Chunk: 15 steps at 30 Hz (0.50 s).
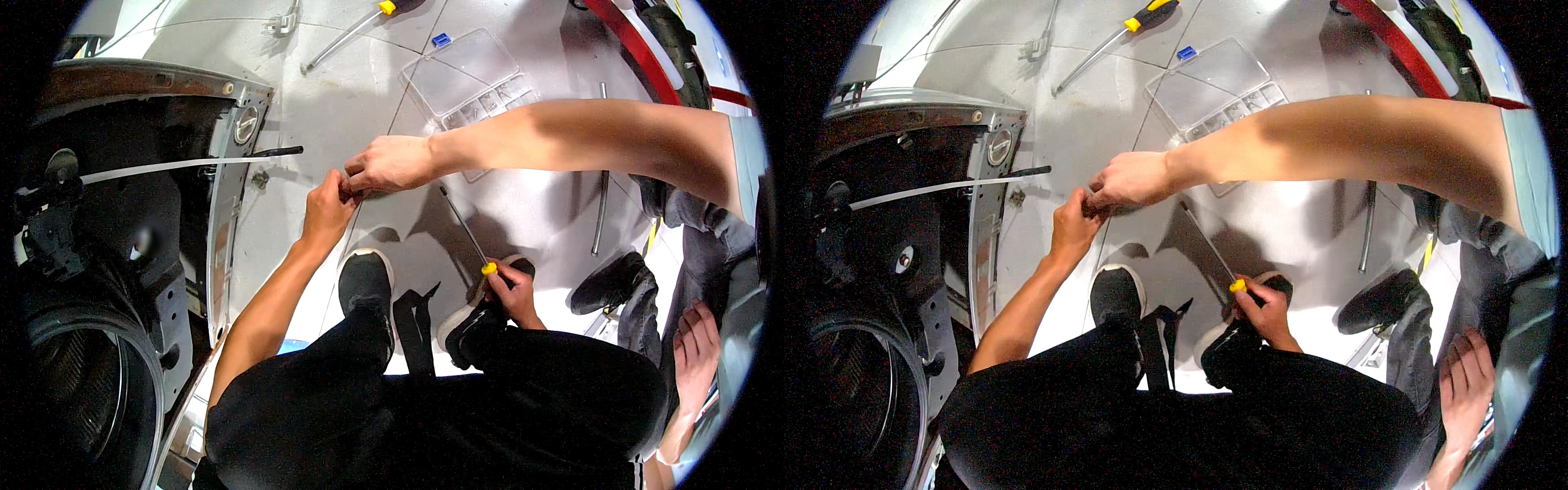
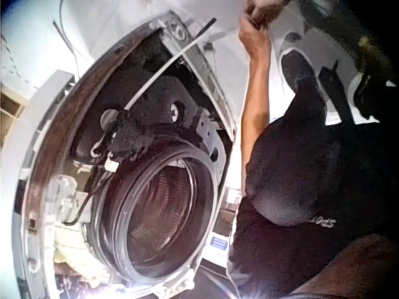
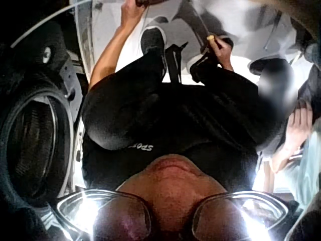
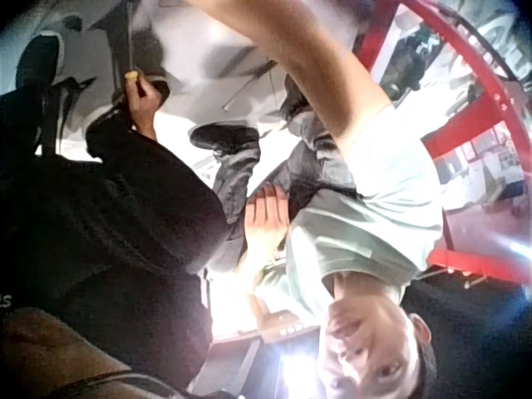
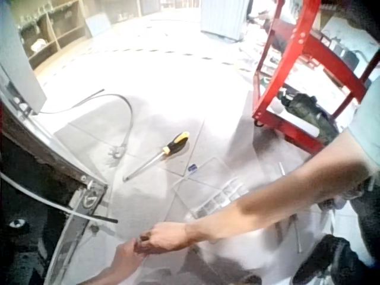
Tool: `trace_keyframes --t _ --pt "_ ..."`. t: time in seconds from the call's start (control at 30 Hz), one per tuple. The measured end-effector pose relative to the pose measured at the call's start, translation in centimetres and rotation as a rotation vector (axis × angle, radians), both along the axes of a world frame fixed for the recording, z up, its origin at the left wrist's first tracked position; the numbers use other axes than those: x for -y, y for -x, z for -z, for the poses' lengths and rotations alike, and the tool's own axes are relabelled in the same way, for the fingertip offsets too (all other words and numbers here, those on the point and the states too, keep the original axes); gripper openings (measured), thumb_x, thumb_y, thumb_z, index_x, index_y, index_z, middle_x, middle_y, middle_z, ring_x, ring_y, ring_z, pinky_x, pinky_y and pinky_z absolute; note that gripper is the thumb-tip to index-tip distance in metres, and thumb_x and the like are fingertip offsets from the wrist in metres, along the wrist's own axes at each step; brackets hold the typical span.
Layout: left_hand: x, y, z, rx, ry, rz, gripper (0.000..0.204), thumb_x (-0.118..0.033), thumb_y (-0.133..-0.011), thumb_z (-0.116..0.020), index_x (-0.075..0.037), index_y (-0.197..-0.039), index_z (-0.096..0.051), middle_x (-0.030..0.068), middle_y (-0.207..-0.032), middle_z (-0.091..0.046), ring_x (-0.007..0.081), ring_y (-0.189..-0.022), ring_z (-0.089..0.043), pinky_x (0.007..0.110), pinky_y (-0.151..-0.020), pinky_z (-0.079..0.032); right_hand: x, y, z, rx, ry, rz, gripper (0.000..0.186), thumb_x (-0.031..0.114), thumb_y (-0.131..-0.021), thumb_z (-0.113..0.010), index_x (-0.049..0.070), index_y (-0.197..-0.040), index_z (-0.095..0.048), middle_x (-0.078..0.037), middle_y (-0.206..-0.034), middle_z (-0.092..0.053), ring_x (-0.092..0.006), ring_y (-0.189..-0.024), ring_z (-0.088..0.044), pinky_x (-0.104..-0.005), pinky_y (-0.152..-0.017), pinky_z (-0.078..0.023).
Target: The person reaches into a plastic organizer box, takes out a screw, and uses a screwdriver to secure a component on the top edge of a washing machine.
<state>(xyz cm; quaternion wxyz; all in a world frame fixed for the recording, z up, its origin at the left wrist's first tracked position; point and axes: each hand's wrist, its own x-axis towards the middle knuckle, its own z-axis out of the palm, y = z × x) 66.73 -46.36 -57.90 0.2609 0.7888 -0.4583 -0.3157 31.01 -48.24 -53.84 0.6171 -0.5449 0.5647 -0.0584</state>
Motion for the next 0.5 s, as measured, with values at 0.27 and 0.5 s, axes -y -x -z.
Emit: trace_keyframes --t 0.27,0.5 --pt "-0.28 -0.06 0.60 -0.028 0.063 -0.007 0.037 -0.012 -0.070 -0.075 -0.003 -0.088 -0.045 0.0184 -0.074 -0.061 0.0332 -0.070 -0.062 0.038 -0.058 -0.048 0.03 -0.21 -0.35 -0.001 0.004 -0.009 0.033 0.018 -0.086 -0.059 -0.001 -0.113 -0.060 -0.005 -0.077 -0.063 -0.0084 -0.064 -0.056 -0.0232 -0.062 -0.047" --pt "-0.14 -0.41 0.22 -0.099 0.100 0.037 0.034 -0.008 -0.072 -0.073 -0.001 -0.090 -0.045 0.0146 -0.076 -0.062 0.0263 -0.070 -0.064 0.033 -0.060 -0.050 0.31 -0.60 -0.65 0.055 -0.059 0.024 0.032 0.016 -0.086 -0.059 -0.001 -0.113 -0.059 -0.004 -0.078 -0.064 -0.0082 -0.064 -0.057 -0.0226 -0.062 -0.047"
